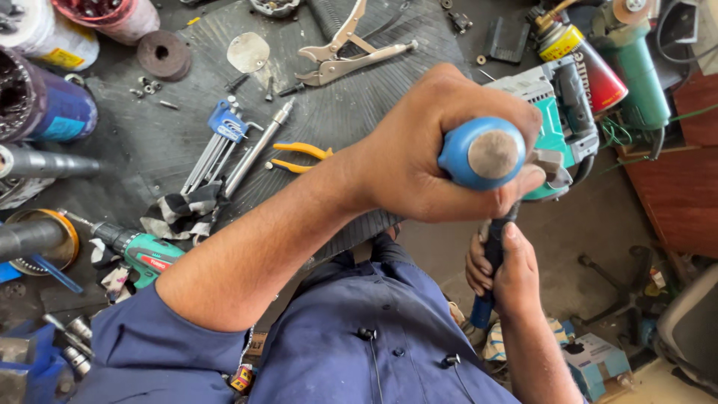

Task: The person repairs a teal rotary hammer on a cluttered workbench. They tap a shaft with a mallet, unscrew a part with a screwdriver, wipe the tool body and a metal component with a cloth, pour liquid from a bottle into the housing, and handle the housing and a wooden piece while working on the tool.

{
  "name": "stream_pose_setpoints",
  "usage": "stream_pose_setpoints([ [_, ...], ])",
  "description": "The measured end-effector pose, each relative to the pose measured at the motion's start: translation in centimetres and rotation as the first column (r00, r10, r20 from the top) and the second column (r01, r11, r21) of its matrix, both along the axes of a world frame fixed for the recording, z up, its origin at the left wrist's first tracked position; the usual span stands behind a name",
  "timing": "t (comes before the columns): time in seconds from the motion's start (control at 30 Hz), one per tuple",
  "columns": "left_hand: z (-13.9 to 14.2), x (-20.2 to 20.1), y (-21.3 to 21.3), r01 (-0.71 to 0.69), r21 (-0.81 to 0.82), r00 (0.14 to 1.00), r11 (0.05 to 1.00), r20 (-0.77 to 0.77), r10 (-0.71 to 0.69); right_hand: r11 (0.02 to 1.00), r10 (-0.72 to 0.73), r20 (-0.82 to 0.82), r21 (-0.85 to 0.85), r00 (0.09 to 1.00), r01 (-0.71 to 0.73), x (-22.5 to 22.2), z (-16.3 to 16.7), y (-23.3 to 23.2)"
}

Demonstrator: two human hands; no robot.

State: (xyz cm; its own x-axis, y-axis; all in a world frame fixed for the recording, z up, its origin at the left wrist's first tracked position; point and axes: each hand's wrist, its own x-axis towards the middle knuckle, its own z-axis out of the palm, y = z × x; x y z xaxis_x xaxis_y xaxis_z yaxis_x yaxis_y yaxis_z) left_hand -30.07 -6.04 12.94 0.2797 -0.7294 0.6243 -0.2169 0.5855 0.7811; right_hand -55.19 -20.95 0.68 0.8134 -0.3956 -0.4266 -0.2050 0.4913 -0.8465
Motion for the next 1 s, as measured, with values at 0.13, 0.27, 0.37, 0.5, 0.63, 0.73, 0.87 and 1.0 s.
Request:
stream_pose_setpoints([
  [0.13,1.7,1.3,-10.5,0.001,0.033,1.0,0.999,-0.003,-0.001,0.999,0.039,0.015,-0.021,0.999,-0.038,0.9,2.9,-10.1],
  [0.27,6.5,2.5,-12.7,0.0,0.025,0.999,1.0,0.041,-0.001,0.996,0.028,0.067,-0.09,0.997,-0.022,2.1,7.1,-13.7],
  [0.37,8.9,3.8,-7.2,0.014,0.064,0.998,0.998,0.059,-0.018,0.996,-0.021,0.121,-0.084,0.992,0.032,2.9,10.7,-9.2],
  [0.5,7.0,5.7,-2.9,0.003,0.101,0.999,0.995,0.048,-0.008,0.989,-0.151,0.161,0.03,0.975,0.148,6.1,9.4,-3.5],
  [0.63,1.1,7.0,-4.3,0.011,0.103,0.989,0.995,0.147,-0.026,0.864,0.188,-0.306,-0.401,0.933,-0.305,9.7,2.5,0.2],
  [0.73,-2.6,7.9,-4.2,-0.12,0.257,0.925,0.959,0.379,0.014,0.872,0.435,-0.305,-0.091,0.847,-0.481,10.1,-0.5,1.2],
  [0.87,-4.5,10.4,-0.9,-0.313,0.069,0.887,0.947,0.379,0.265,0.844,0.409,-0.338,-0.213,0.848,-0.492,9.0,-0.1,-0.7],
  [1.0,-5.0,12.1,1.7,-0.57,-0.004,0.811,0.822,0.16,0.563,0.899,0.23,-0.342,-0.282,0.911,-0.333,7.8,-0.7,-3.6],
])
